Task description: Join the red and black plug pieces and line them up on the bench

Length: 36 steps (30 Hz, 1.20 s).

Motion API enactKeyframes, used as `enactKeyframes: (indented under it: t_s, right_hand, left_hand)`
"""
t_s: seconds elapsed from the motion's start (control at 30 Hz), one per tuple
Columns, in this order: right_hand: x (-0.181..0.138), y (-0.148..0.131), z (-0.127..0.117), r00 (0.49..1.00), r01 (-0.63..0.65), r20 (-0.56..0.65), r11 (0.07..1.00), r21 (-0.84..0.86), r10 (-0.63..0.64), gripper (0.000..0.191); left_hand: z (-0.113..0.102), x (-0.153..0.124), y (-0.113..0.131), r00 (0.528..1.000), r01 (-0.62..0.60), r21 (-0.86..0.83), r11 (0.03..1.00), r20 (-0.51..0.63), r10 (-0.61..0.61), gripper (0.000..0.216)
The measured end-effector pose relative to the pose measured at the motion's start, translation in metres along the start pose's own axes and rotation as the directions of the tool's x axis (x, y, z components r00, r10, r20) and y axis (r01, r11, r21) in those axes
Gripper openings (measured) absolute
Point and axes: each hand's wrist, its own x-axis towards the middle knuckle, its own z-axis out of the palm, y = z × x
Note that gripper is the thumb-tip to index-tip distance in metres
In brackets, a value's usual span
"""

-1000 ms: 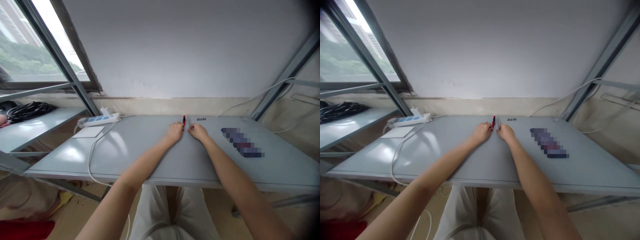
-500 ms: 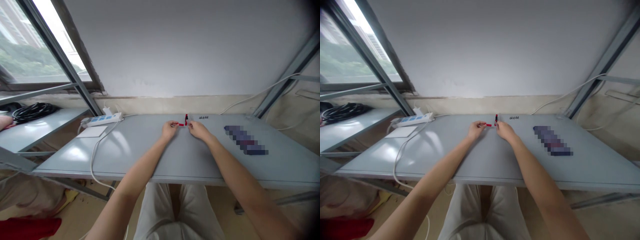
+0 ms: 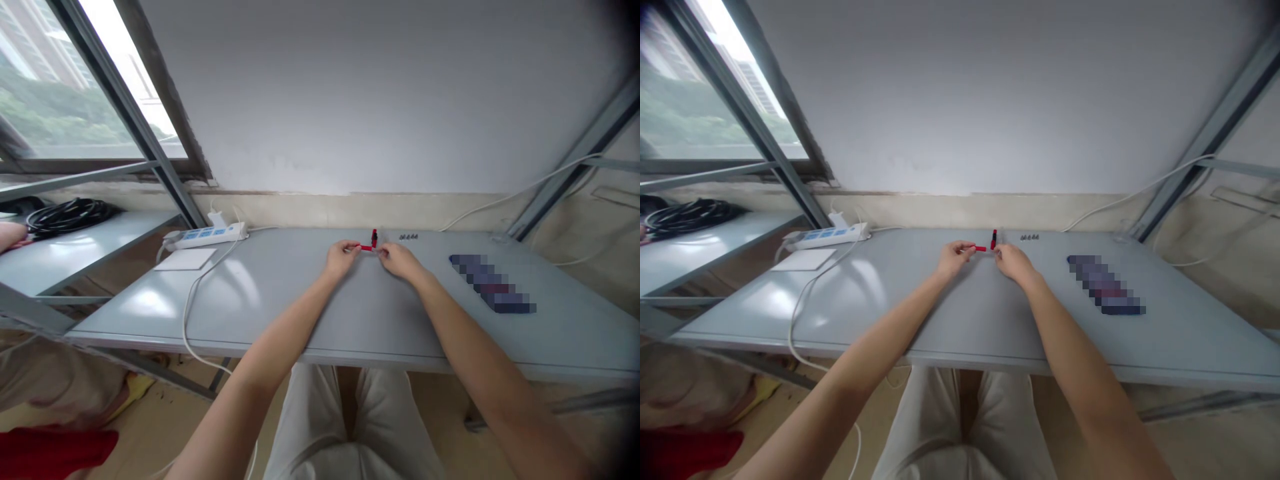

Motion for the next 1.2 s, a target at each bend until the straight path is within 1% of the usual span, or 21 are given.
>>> enactKeyframes:
  t_s: [0.1,0.2,0.37,0.5,0.6,0.67,0.77,0.83,1.03,1.1,1.2]
  right_hand:
    - [0.000,-0.001,-0.001,1.000,0.009,0.005,1.000,-0.007,-0.009,0.027]
    - [-0.001,-0.002,-0.002,1.000,-0.002,0.002,1.000,-0.023,0.002,0.027]
    - [-0.004,-0.009,-0.004,0.999,-0.037,-0.039,0.996,-0.077,0.034,0.028]
    - [-0.005,-0.020,-0.002,0.998,0.013,-0.053,0.997,-0.073,-0.017,0.026]
    - [-0.005,-0.026,0.003,0.997,0.051,-0.061,0.998,-0.040,-0.053,0.024]
    - [-0.005,-0.028,0.005,0.996,0.055,-0.069,0.998,-0.011,-0.055,0.023]
    - [-0.004,-0.030,0.007,0.996,0.056,-0.067,0.997,0.054,-0.053,0.022]
    - [-0.004,-0.031,0.007,0.997,0.056,-0.066,0.992,0.112,-0.049,0.022]
    - [-0.001,-0.032,0.012,0.996,0.031,-0.093,0.963,0.269,-0.006,0.023]
    - [0.000,-0.031,0.015,0.994,0.025,-0.105,0.938,0.345,0.012,0.029]
    - [0.002,-0.030,0.019,0.996,0.027,-0.091,0.868,0.496,0.021,0.045]
  left_hand:
    - [0.000,-0.002,0.002,0.999,-0.027,0.018,0.999,0.038,0.026,0.020]
    - [-0.001,-0.004,0.004,0.998,-0.030,0.020,0.999,0.050,0.029,0.020]
    - [0.000,-0.008,0.007,0.997,-0.038,0.027,0.999,0.073,0.036,0.020]
    - [0.000,-0.009,0.008,0.996,-0.046,0.076,0.996,0.083,0.040,0.018]
    - [0.000,-0.008,0.007,0.998,-0.018,0.055,0.998,0.062,0.015,0.015]
    - [0.000,-0.007,0.007,0.999,0.022,-0.023,0.999,0.047,-0.021,0.014]
    - [0.002,-0.007,0.008,0.996,0.084,-0.157,0.984,0.057,-0.075,0.015]
    - [0.004,-0.007,0.008,0.994,0.098,-0.201,0.975,0.062,-0.087,0.014]
    - [0.003,-0.005,0.003,0.994,0.069,-0.181,0.981,0.090,-0.053,0.010]
    - [0.000,-0.004,0.002,0.996,0.051,-0.168,0.984,0.086,-0.037,0.012]
    - [-0.005,-0.001,0.002,0.998,0.039,-0.145,0.989,0.059,-0.031,0.013]
